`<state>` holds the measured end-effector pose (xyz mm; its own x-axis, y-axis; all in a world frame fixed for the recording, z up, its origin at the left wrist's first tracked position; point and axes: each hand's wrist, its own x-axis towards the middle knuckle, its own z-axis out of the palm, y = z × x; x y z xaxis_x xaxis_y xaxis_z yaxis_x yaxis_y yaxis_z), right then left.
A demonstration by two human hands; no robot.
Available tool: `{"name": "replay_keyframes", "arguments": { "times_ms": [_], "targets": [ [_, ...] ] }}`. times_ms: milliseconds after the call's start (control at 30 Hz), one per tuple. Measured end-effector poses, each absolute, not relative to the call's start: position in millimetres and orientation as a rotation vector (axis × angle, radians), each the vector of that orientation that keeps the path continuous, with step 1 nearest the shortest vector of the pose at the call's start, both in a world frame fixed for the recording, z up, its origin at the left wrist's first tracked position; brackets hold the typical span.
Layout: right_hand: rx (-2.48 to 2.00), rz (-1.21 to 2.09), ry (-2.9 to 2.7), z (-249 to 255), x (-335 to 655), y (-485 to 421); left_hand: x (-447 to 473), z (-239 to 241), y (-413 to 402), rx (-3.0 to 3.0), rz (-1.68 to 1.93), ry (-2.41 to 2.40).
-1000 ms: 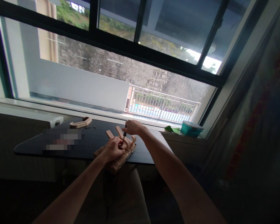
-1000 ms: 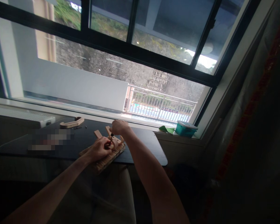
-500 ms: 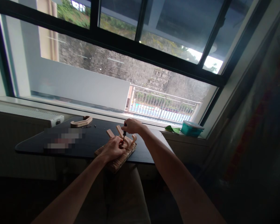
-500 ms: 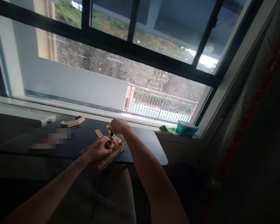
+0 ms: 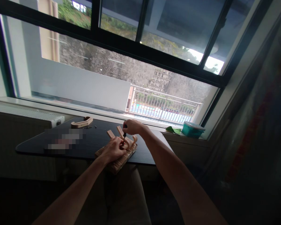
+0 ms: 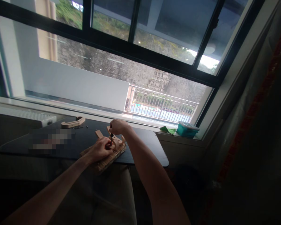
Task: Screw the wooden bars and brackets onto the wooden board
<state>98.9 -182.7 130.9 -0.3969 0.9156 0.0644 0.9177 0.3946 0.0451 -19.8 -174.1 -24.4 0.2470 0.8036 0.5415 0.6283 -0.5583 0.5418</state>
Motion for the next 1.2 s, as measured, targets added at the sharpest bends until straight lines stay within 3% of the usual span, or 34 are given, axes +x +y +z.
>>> {"name": "replay_keyframes", "arguments": {
  "times_ms": [1200],
  "targets": [
    [-1.783,-0.186,-2.588,137,95,-189,-18,-22,-177,2.315,1.205,1.341]
  ]
}}
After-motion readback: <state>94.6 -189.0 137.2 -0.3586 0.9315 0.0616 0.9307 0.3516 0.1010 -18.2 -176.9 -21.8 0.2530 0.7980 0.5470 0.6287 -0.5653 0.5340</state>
